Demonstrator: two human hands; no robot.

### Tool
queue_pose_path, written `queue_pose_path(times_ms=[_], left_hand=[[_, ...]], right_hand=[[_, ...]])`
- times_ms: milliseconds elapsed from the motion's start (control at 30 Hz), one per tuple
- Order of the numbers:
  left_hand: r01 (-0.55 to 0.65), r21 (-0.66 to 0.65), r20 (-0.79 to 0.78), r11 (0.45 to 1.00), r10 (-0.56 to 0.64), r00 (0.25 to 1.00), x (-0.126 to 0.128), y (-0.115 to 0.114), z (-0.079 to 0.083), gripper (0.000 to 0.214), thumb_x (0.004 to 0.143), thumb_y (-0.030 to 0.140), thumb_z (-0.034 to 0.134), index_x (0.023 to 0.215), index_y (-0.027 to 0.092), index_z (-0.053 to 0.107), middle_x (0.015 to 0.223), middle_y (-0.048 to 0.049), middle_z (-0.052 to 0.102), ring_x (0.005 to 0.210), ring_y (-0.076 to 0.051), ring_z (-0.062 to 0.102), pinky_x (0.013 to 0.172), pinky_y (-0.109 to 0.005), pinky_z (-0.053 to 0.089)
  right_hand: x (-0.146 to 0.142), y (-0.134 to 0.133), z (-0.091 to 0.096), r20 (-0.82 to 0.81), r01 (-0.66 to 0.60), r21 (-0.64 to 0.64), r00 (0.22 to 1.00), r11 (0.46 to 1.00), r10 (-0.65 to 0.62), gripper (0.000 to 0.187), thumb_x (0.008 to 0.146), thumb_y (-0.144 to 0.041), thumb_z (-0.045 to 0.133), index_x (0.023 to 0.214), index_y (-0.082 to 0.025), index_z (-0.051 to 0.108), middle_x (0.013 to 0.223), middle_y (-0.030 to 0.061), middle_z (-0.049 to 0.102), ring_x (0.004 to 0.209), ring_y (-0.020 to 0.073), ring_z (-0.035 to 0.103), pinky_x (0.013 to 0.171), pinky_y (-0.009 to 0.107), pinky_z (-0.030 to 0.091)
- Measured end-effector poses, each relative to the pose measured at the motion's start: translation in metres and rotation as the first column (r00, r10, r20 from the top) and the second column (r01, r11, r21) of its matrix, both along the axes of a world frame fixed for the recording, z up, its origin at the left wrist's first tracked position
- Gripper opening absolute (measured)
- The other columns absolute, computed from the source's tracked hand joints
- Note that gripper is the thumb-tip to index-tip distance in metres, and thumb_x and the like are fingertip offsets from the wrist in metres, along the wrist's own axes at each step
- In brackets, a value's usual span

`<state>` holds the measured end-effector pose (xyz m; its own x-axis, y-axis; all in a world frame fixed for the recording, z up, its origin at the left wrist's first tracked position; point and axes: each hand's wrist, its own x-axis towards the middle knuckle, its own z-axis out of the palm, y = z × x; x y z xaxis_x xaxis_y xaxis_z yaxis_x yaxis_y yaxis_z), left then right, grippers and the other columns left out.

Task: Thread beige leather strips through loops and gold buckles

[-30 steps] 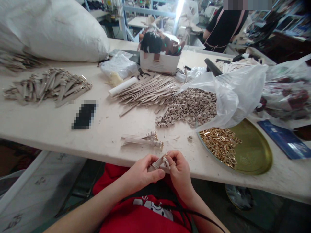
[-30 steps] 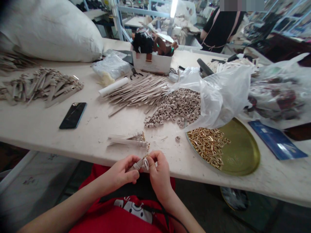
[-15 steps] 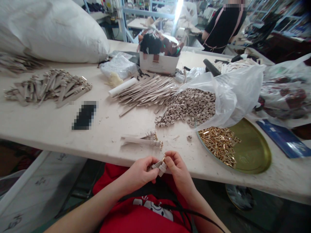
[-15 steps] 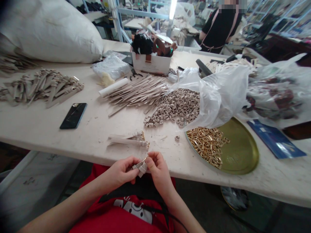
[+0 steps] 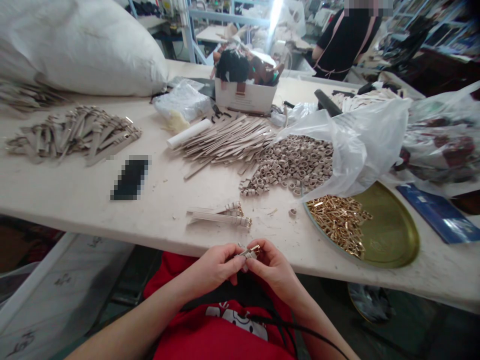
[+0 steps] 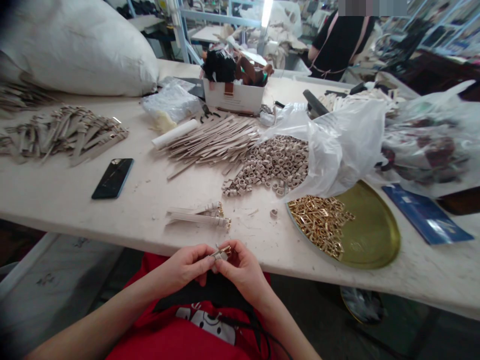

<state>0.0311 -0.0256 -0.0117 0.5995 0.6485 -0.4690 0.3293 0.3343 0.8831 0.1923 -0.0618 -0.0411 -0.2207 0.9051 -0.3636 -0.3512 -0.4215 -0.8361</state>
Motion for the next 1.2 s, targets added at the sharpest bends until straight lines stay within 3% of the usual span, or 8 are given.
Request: queue_pose_path(times_ms=[233,533,667,767,967,1200], left_hand=[[0.037,0.059,-0.055,0.998,-0.034,0.998,-0.005,0.000,0.000,0.035,0.084,0.045,0.036,0.081,0.015,0.055,0.068,0.0020,0.055,0.053,-0.008,0.049,0.053,-0.019,0.037],[0.063,0.059,-0.081,0.996,-0.058,0.995,-0.008,0.002,0.000,0.026,0.081,0.029,0.040,0.094,0.015,0.058,0.078,-0.0001,0.059,0.056,-0.008,0.050,0.054,-0.020,0.039],[0.005,0.115,-0.101,0.993,0.007,0.995,-0.009,-0.002,-0.010,0.032,0.076,0.029,0.050,0.105,0.015,0.051,0.077,0.0000,0.060,0.062,-0.011,0.053,0.055,-0.020,0.040],[0.005,0.132,-0.159,0.991,0.017,0.987,-0.010,-0.003,-0.013,0.024,0.074,0.032,0.055,0.090,0.015,0.054,0.069,0.0011,0.059,0.061,-0.012,0.054,0.054,-0.020,0.040],[-0.067,0.006,-0.067,0.998,0.067,0.996,-0.008,-0.001,-0.007,0.021,0.072,0.031,0.057,0.083,0.014,0.056,0.072,0.0008,0.059,0.059,-0.011,0.055,0.056,-0.021,0.042],[-0.043,-0.185,0.009,0.982,0.046,0.999,-0.006,-0.003,-0.014,0.031,0.072,0.039,0.059,0.088,0.013,0.055,0.072,0.0002,0.061,0.053,-0.008,0.052,0.054,-0.020,0.039]], right_hand=[[-0.006,-0.001,-0.006,0.013,0.065,-0.029,0.998,0.997,-0.064,0.027,0.069,-0.033,0.067,0.085,-0.021,0.050,0.069,-0.0042,0.056,0.062,0.0117,0.056,0.062,0.027,0.043],[-0.004,-0.004,-0.008,0.046,0.105,-0.057,0.994,0.993,-0.102,0.024,0.074,-0.034,0.062,0.088,-0.020,0.048,0.065,-0.0039,0.051,0.060,0.0115,0.051,0.060,0.026,0.041],[-0.007,-0.006,-0.007,0.168,0.131,0.019,0.977,0.991,-0.133,0.026,0.073,-0.038,0.061,0.085,-0.020,0.047,0.064,-0.0040,0.049,0.058,0.0108,0.047,0.056,0.024,0.038],[-0.008,-0.007,-0.009,0.321,0.167,0.104,0.927,0.980,-0.192,0.024,0.075,-0.037,0.058,0.085,-0.020,0.045,0.064,-0.0044,0.046,0.057,0.0104,0.045,0.053,0.023,0.037],[-0.009,-0.011,-0.011,0.491,-0.007,0.140,0.869,0.990,-0.063,0.014,0.079,-0.031,0.048,0.088,-0.020,0.048,0.057,-0.0068,0.041,0.047,0.0086,0.037,0.045,0.021,0.029],[-0.010,-0.015,-0.012,0.552,-0.009,0.230,0.825,0.973,-0.122,0.009,0.083,-0.027,0.042,0.085,-0.020,0.047,0.060,-0.0051,0.043,0.051,0.0098,0.039,0.048,0.022,0.032]])
